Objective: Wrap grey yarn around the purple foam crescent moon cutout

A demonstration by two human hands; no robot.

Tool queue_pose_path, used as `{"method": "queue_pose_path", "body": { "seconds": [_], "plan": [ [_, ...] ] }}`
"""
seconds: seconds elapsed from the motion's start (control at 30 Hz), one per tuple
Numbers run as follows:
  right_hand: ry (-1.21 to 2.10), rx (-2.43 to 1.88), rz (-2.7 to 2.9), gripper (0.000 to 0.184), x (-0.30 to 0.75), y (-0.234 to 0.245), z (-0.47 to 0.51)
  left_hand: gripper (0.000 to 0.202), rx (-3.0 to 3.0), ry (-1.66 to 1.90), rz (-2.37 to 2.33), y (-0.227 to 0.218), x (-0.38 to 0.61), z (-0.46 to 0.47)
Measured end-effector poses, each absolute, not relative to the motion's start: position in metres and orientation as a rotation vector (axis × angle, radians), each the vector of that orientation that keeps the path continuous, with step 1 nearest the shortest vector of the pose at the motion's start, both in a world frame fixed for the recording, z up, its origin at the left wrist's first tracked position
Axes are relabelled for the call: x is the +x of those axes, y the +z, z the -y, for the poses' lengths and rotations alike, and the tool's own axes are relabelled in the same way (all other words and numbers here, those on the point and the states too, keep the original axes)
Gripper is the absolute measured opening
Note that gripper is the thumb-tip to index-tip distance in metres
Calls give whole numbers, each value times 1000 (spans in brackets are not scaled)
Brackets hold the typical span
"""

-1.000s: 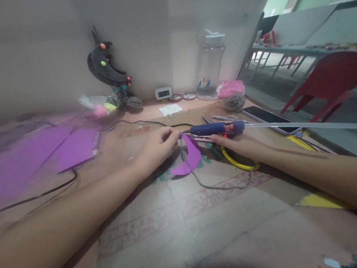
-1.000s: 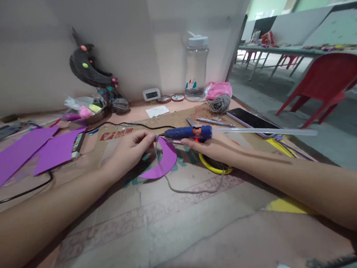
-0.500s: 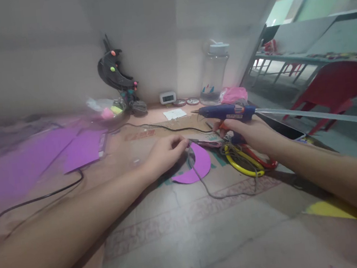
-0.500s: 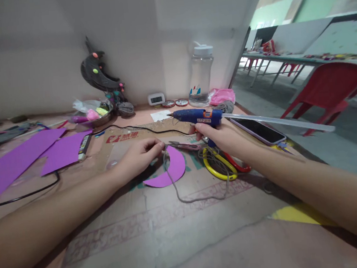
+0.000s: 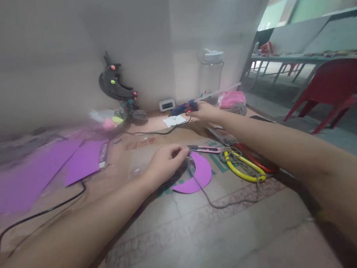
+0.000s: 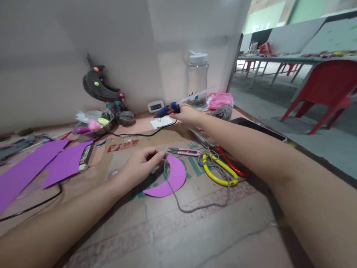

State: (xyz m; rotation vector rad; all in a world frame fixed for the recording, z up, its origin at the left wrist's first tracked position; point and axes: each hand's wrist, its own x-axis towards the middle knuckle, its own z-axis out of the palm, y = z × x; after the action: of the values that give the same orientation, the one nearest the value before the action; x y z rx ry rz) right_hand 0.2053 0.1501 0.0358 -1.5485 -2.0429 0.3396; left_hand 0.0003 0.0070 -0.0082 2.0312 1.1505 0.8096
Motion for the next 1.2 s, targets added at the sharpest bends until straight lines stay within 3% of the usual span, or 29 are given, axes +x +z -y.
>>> {"method": "queue_pose_path", "body": {
  "seconds": [0.23, 0.43, 0.53, 0.63, 0.87, 0.97, 1.0, 1.1, 1.2],
  "plan": [
    [285, -1667, 2059, 39, 197, 12, -182, 35, 2037, 822, -1116, -8, 0, -8],
    [195, -1720, 2141, 46, 212, 19, -168, 33, 1986, 852, -1152, -8, -1, -7],
    [104, -1691, 2171, 56, 221, 28, -142, 34, 1951, 928, -1165, -10, -2, -10],
    [120, -1607, 2227, 42, 227, 38, -99, 33, 1855, 1095, -1166, -11, -3, -15],
    [462, -1175, 2609, 36, 223, 37, 16, 33, 1703, 1311, -1237, -5, -7, -19],
    [377, -1126, 2633, 47, 217, 21, 36, 33, 1684, 1341, -1251, -5, -7, -18],
    [341, -1103, 2620, 46, 215, 16, 38, 33, 1670, 1341, -1251, -5, -7, -18],
    [364, -1023, 2593, 16, 209, 11, 38, 32, 1661, 1334, -1225, -7, -7, -19],
    [561, -1122, 2473, 14, 209, 24, 37, 32, 1695, 1287, -1221, -6, -6, -20]
  ]
}}
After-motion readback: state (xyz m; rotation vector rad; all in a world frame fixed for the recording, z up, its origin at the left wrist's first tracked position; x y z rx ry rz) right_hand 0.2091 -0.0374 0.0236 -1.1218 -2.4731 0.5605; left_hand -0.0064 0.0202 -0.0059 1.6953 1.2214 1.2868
